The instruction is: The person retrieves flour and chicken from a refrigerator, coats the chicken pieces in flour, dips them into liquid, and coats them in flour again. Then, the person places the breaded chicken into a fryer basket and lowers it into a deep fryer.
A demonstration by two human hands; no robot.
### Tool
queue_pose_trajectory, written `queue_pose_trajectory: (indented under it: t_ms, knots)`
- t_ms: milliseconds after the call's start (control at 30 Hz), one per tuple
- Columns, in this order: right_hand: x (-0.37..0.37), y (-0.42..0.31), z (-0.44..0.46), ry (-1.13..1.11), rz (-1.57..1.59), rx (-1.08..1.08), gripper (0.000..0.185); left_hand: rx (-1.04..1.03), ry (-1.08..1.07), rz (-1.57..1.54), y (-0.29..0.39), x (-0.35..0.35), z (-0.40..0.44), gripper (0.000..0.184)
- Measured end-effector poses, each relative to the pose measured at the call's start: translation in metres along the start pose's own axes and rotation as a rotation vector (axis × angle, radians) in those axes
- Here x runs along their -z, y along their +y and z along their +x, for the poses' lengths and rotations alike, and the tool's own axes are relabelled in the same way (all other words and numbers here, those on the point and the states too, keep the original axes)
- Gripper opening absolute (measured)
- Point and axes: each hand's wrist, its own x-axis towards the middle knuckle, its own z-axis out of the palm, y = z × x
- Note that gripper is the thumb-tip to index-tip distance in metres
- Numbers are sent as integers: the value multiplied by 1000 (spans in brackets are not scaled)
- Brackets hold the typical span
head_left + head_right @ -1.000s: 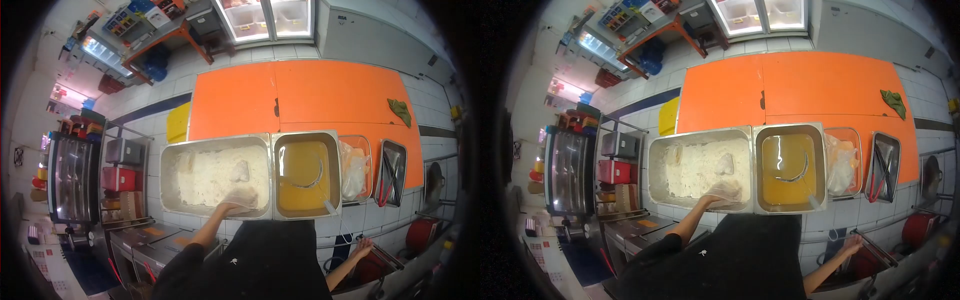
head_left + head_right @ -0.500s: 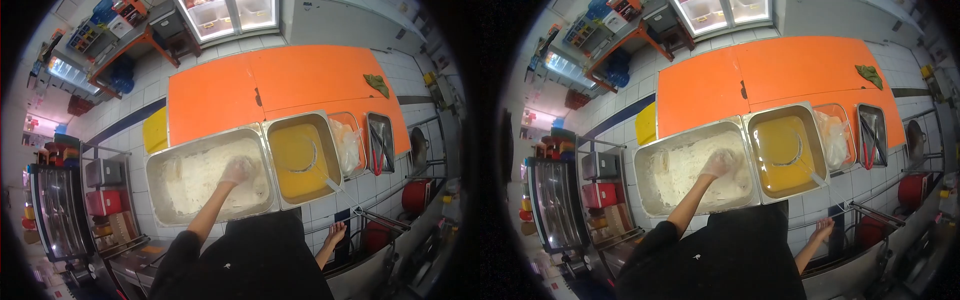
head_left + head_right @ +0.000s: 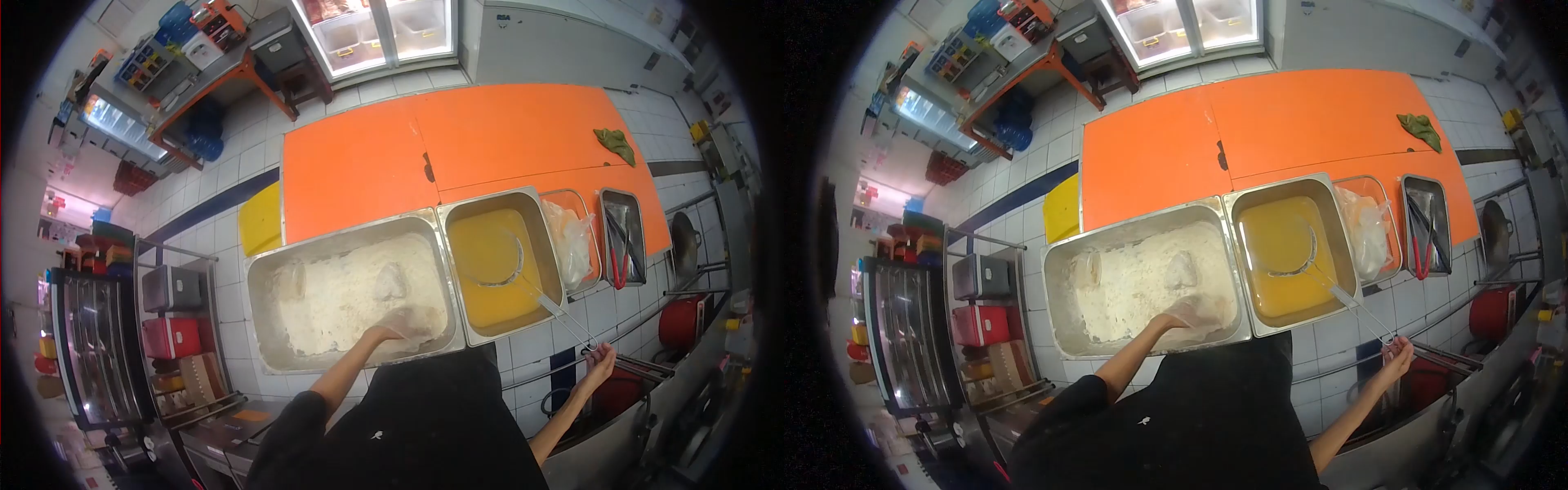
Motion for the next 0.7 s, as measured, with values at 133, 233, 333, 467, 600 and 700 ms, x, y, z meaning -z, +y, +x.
queue_pose_trajectory:
  t_ms: [133, 233, 333, 467, 600, 700]
  knots:
    - [-5, 1, 6, -67, -176, 83, 38, 224, 629, -102, 14, 16, -15, 66]
    - [-28, -11, 1, -102, -256, 104, 37, 138, 629, -35, 24, 39, -16, 56]
    - [-43, -9, -8, -224, -307, 119, 34, 176, 456, 78, 11, 42, 6, 49]
    - [-52, -13, -15, -170, -378, 141, 30, -85, 437, 338, 24, 10, 36, 48]
    - [-46, -20, -26, -273, -389, 88, 30, 19, 434, 21, 15, 5, 26, 46]
    - [-39, -22, -36, -347, -357, -12, 34, 167, 361, 134, 34, 34, 6, 46]
